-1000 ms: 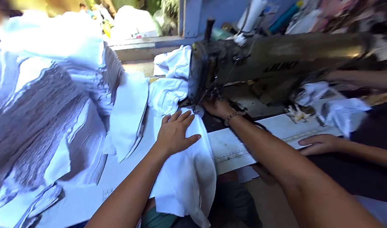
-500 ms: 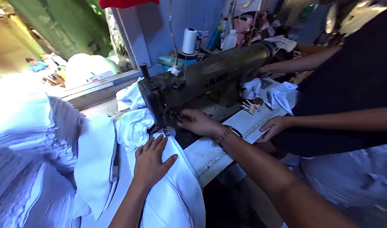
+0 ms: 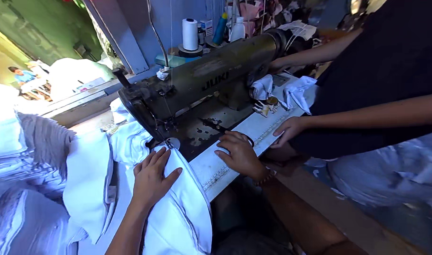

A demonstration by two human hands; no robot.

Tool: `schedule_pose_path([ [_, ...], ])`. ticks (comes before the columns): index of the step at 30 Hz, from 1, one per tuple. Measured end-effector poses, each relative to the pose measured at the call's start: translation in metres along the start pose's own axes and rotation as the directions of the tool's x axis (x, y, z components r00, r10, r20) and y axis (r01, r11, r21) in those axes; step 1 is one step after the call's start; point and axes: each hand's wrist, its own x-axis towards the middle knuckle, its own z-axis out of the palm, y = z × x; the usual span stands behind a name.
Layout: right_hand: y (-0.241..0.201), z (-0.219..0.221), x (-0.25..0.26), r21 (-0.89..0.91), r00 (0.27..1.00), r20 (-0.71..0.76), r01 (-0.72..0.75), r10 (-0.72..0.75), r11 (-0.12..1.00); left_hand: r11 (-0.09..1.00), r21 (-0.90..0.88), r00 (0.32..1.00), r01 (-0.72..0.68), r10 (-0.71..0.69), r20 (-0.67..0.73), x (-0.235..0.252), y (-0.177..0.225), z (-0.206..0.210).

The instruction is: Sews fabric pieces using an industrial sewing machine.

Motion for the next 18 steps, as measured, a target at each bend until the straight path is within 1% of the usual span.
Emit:
schedule_pose_path([
  [5, 0.0006, 0.0010, -0.0017, 0.021, 1.000, -0.012, -0.004, 0.004, 1.000, 0.999, 0.017, 0.999, 0.034, -0.035, 0.037, -0.0004, 0.0029, -0.0018],
  [16, -0.0034, -0.0013, -0.0007, 0.010, 0.999, 0.035, -0.011, 0.011, 1.000, 1.000, 0.016, 1.000, 0.013, -0.013, 0.013, -0.0022, 0.0011, -0.0011],
  [18, -0.0036, -0.0004, -0.0008, 0.008, 1.000, 0.023, -0.002, 0.002, 1.000, 1.000, 0.013, 1.000, 0.011, -0.011, 0.006, -0.0032, 0.0004, -0.0007],
])
